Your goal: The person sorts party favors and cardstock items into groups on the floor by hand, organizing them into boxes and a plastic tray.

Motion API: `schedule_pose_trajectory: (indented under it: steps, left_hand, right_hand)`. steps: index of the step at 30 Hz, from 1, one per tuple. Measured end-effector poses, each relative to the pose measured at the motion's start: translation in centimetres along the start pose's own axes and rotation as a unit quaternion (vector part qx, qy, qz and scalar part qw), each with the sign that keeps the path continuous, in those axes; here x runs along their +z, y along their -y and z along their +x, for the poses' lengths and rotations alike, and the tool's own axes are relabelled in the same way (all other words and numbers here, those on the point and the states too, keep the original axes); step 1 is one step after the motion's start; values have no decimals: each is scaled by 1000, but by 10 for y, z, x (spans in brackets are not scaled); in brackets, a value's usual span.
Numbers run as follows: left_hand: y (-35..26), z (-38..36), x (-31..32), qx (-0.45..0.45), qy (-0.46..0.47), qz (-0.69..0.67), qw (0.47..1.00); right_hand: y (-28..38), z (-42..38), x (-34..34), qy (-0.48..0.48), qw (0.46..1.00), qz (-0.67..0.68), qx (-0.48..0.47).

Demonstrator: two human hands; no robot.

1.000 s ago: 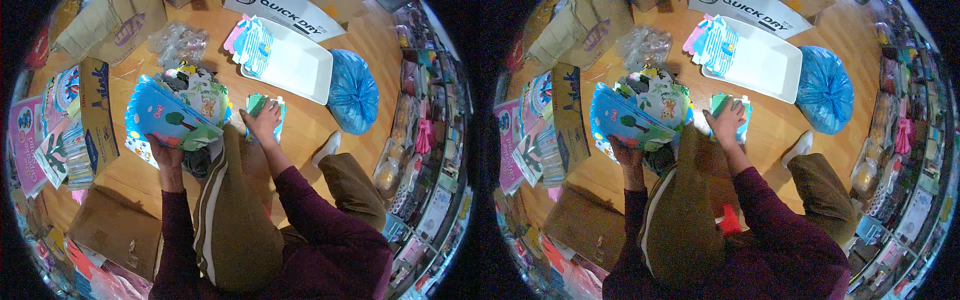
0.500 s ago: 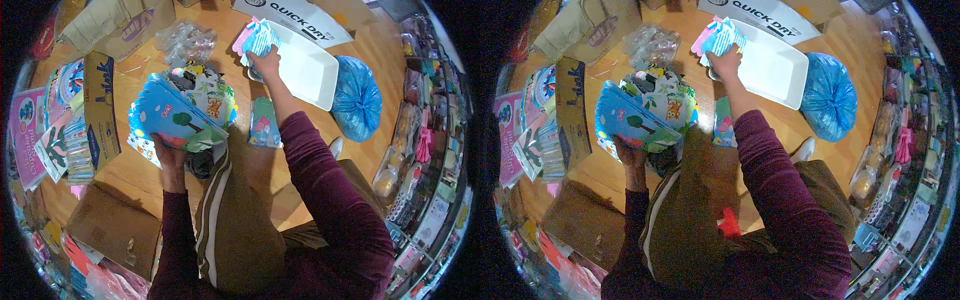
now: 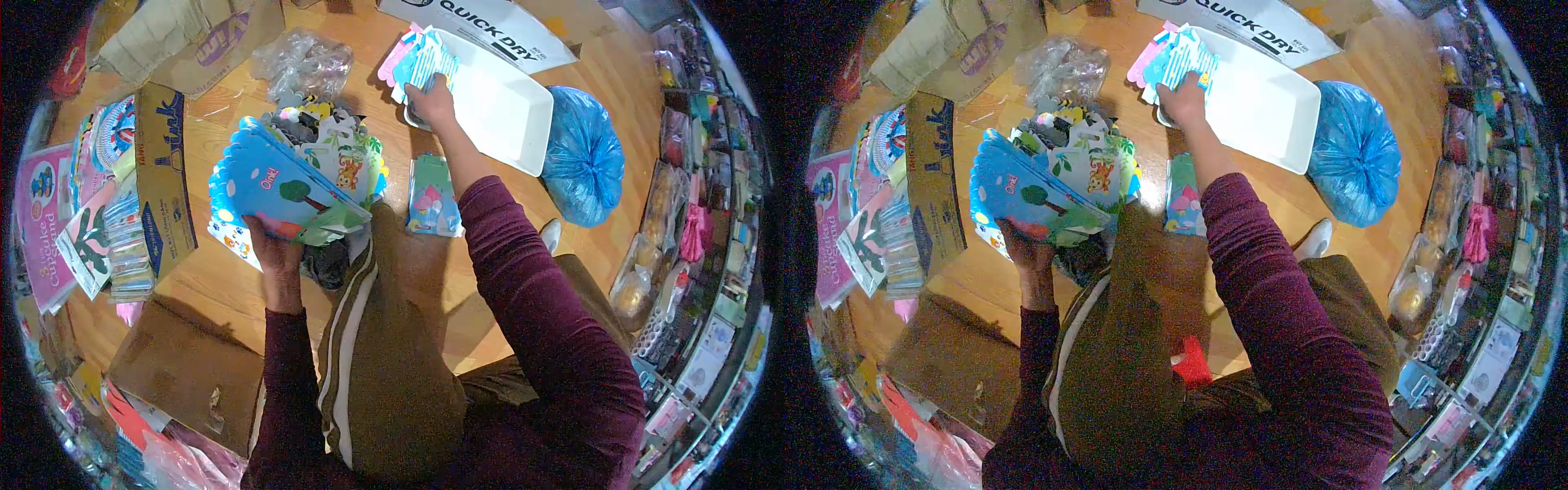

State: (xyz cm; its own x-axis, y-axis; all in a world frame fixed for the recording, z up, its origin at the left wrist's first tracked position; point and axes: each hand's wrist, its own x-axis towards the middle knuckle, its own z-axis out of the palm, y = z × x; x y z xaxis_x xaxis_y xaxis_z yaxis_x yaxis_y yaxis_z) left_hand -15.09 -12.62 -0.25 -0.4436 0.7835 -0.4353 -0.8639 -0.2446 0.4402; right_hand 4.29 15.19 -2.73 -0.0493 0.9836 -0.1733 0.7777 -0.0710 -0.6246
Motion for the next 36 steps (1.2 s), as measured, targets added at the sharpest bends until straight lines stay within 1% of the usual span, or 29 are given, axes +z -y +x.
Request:
schedule_pose_trajectory:
  steps: [2,5,6,8,9,10,11,12,13,14,16,17,19,23,25,26,28,29,30,31,32,33,35,36]
  left_hand:
    - [0,1,1,-6,21,-8,1000]
    - [0,3,-1,6,28,-11,1000]
    - [-1,3,0,8,28,-11,1000]
    - [-4,0,3,14,-11,-8,1000]
    - [-5,1,0,15,-12,-9,1000]
    - [-7,2,-5,9,12,-18,1000]
    - [-8,3,-10,1,35,-28,999]
    - [-9,4,-12,0,34,-28,999]
    - [-9,4,-13,-1,19,-27,999]
    - [-9,4,-14,-2,5,-27,1000]
    - [-7,4,-12,5,18,-27,999]
    - [-6,4,-11,13,30,-28,999]
    - [-6,2,-3,5,32,-26,999]
    - [-3,-1,4,-16,34,-16,999]
    - [-2,-1,5,-6,18,-8,1000]
    - [-2,-1,4,5,3,-1,1000]
    - [-5,0,0,12,3,3,1000]
    - [-6,0,-1,17,3,7,1000]
    - [-6,0,-1,16,3,7,1000]
    - [-7,1,-1,16,12,2,1000]
    - [-6,1,0,15,21,-2,1000]
    - [-6,1,0,12,21,-2,1000]
    - [-4,1,2,17,-20,7,1000]
    - [-4,1,2,14,-22,8,1000]
  right_hand:
    - [2,0,-3,9,1000,-3,3]
    - [-1,2,-6,30,1000,-2,2]
    - [-6,5,-6,33,999,17,5]
    - [-24,12,-6,37,999,36,7]
    - [-38,14,-5,20,996,86,-19]
    - [-53,19,-7,3,990,137,-45]
    - [-56,17,-15,-4,989,138,-43]
    - [-61,16,-25,-11,989,140,-41]
    - [-81,25,-27,-48,990,118,-66]
    - [-82,22,-43,-38,992,111,-42]
    - [-81,15,-68,-51,995,82,33]
    - [-75,8,-75,-53,995,81,31]
    - [-65,-1,-84,-86,988,93,88]
    - [-91,7,-78,-102,990,70,61]
    - [-92,6,-81,-126,979,140,73]
    - [-85,1,-86,-125,979,142,74]
    - [-70,-14,-100,-179,952,235,82]
    - [-72,-19,-105,-194,967,160,35]
    - [-72,-26,-109,-195,967,159,36]
    - [-73,-35,-114,-157,946,284,22]
    - [-71,-46,-120,-116,908,403,8]
    - [-72,-55,-127,-94,915,390,35]
    - [-82,-78,-129,-78,912,402,31]
    - [-85,-93,-130,-60,907,416,24]
